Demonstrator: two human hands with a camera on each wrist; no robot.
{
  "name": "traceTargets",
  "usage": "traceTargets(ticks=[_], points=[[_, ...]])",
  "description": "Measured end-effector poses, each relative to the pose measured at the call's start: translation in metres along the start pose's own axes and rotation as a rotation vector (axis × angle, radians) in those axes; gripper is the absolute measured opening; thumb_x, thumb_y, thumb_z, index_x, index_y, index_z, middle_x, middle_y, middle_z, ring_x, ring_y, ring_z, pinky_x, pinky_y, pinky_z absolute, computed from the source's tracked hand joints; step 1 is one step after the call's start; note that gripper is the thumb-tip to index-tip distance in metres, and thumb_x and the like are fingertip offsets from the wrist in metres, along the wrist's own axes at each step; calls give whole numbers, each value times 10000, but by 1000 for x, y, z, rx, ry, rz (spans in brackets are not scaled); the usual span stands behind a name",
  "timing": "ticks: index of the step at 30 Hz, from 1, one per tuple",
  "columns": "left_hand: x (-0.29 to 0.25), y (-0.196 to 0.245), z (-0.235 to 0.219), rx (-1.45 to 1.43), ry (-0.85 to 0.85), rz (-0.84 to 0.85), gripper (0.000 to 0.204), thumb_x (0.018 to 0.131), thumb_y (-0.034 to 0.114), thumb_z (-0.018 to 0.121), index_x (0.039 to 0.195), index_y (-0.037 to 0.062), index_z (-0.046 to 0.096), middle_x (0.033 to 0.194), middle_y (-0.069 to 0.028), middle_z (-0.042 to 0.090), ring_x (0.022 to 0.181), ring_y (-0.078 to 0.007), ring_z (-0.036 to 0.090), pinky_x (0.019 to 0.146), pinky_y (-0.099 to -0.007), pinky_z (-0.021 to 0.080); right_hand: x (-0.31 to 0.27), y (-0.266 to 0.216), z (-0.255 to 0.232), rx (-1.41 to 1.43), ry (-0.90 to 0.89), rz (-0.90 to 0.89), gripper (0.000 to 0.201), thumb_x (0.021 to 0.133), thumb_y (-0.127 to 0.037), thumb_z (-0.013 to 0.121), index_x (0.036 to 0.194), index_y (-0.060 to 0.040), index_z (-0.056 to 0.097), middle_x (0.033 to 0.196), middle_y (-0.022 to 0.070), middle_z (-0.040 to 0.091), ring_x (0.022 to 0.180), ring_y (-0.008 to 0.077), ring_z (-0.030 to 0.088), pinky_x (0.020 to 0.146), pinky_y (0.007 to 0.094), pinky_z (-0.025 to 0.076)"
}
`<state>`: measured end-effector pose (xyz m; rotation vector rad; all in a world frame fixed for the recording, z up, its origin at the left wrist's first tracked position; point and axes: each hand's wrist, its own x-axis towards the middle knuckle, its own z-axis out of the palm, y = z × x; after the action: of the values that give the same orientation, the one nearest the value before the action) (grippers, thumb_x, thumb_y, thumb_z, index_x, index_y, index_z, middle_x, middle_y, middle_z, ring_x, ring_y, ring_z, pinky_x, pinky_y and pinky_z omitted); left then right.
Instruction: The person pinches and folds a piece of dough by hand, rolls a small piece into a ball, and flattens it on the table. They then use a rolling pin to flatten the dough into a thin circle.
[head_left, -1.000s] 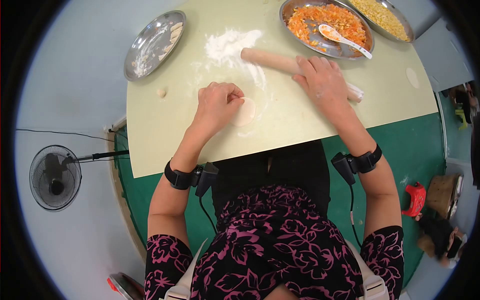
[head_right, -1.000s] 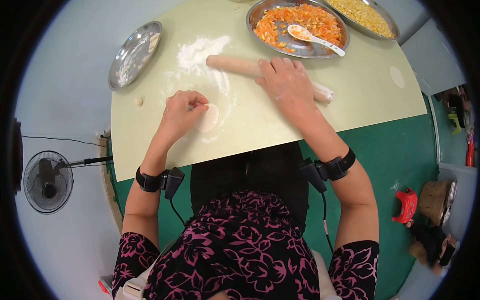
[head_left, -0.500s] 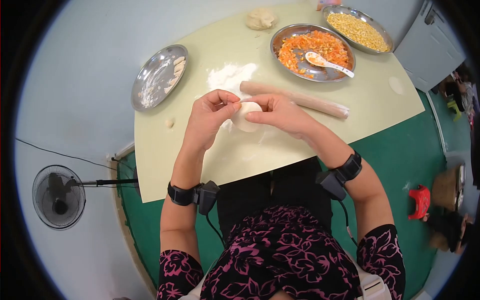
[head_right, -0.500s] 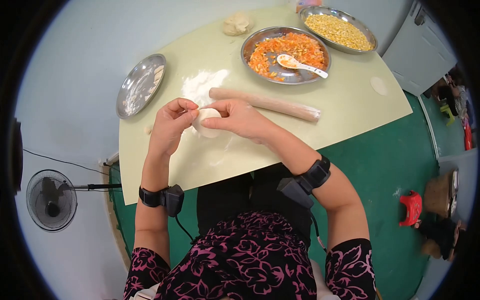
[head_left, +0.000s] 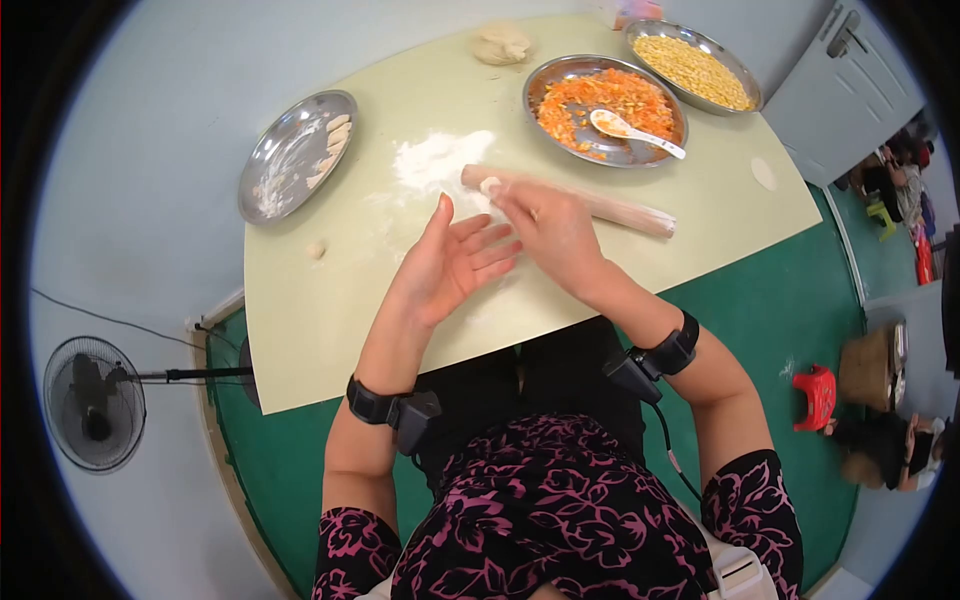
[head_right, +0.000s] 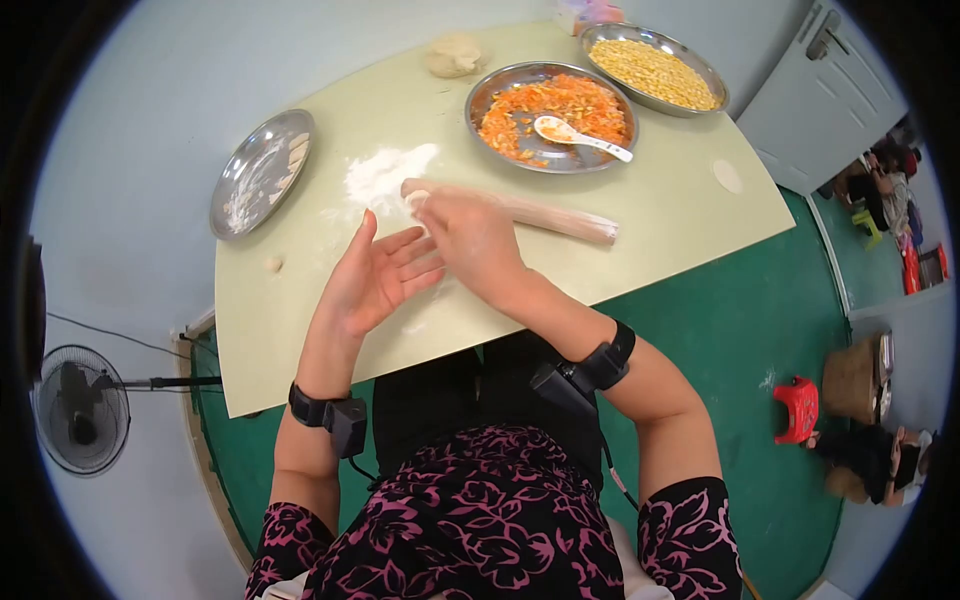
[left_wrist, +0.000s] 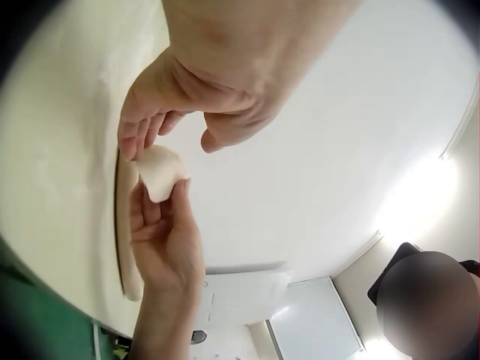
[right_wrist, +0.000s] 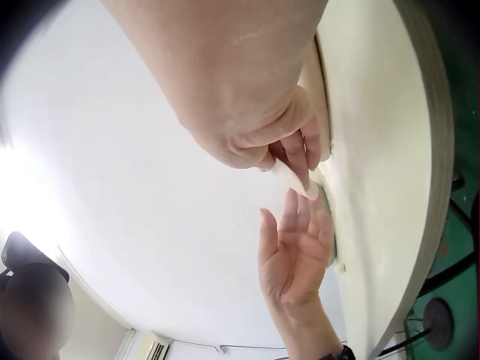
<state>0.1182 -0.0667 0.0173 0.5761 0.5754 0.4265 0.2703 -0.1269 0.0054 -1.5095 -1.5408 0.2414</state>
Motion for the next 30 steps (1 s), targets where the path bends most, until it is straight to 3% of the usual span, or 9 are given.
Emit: traceTargets(ticks=[2,5,10,13,17,18,23,26,30], points=[[11,-2,-28,-361,-264,-86,569,986,422,355,1329,-32,331,1272,-227,472,1182,-328,500,1018,-456,402,-12,-3,16,-121,84,-277,120,853,-152,587,885,-66,663,738,96,626,713,232,633,784,408,496],[6,-3,-21,-209,-45,133,467,998,340,366,1300,-17,363,1248,-218,492,1179,-327,504,999,-435,431,-30,-13,24,-151,47,-446,118,834,-144,603,921,-74,643,804,72,641,810,235,638,903,439,441],[-2,0,-21,-113,116,192,360,986,195,400,1265,-33,407,1257,-199,506,1145,-328,533,928,-467,475,-30,2,10,-37,-34,-216,328,844,-196,604,1147,-76,563,1233,107,554,1152,263,522,1037,471,325],[1,-2,-18,75,224,230,350,971,155,414,1271,-24,420,1274,-170,505,1101,-312,557,899,-451,488,-17,-8,21,-132,-96,-274,481,888,-308,545,1290,-58,462,1388,150,411,1290,291,385,1081,522,221],[0,-3,-44,-36,116,156,392,957,175,413,1301,-14,426,1297,-133,500,1106,-265,548,962,-421,440,-21,11,51,-313,-144,-241,665,894,-447,470,1345,32,369,1392,194,395,1333,333,319,1067,595,152],[2,-1,-50,-22,-21,205,408,956,163,438,1332,11,401,1332,-147,468,1203,-266,474,1050,-438,352,-18,10,47,-303,-121,-185,648,891,-443,483,1317,38,399,1364,199,421,1305,346,350,1057,581,177],[-15,10,-18,631,263,290,329,924,173,531,1203,0,511,1165,-128,583,1079,-228,571,932,-444,472,-8,-8,26,208,-87,145,484,892,-379,527,1147,32,544,1101,215,585,1033,322,559,905,414,407],[-9,8,-12,832,254,306,253,904,179,559,1049,-26,581,925,-90,635,765,-151,632,613,-290,548,4,12,42,564,-278,239,396,839,-341,573,941,35,642,789,200,640,738,288,631,660,391,485],[-10,9,-13,860,326,287,250,926,220,535,966,-20,592,775,-57,613,488,-94,516,445,-222,441,9,5,17,618,-391,401,264,859,-219,607,870,39,660,728,71,641,676,104,590,639,270,490]])
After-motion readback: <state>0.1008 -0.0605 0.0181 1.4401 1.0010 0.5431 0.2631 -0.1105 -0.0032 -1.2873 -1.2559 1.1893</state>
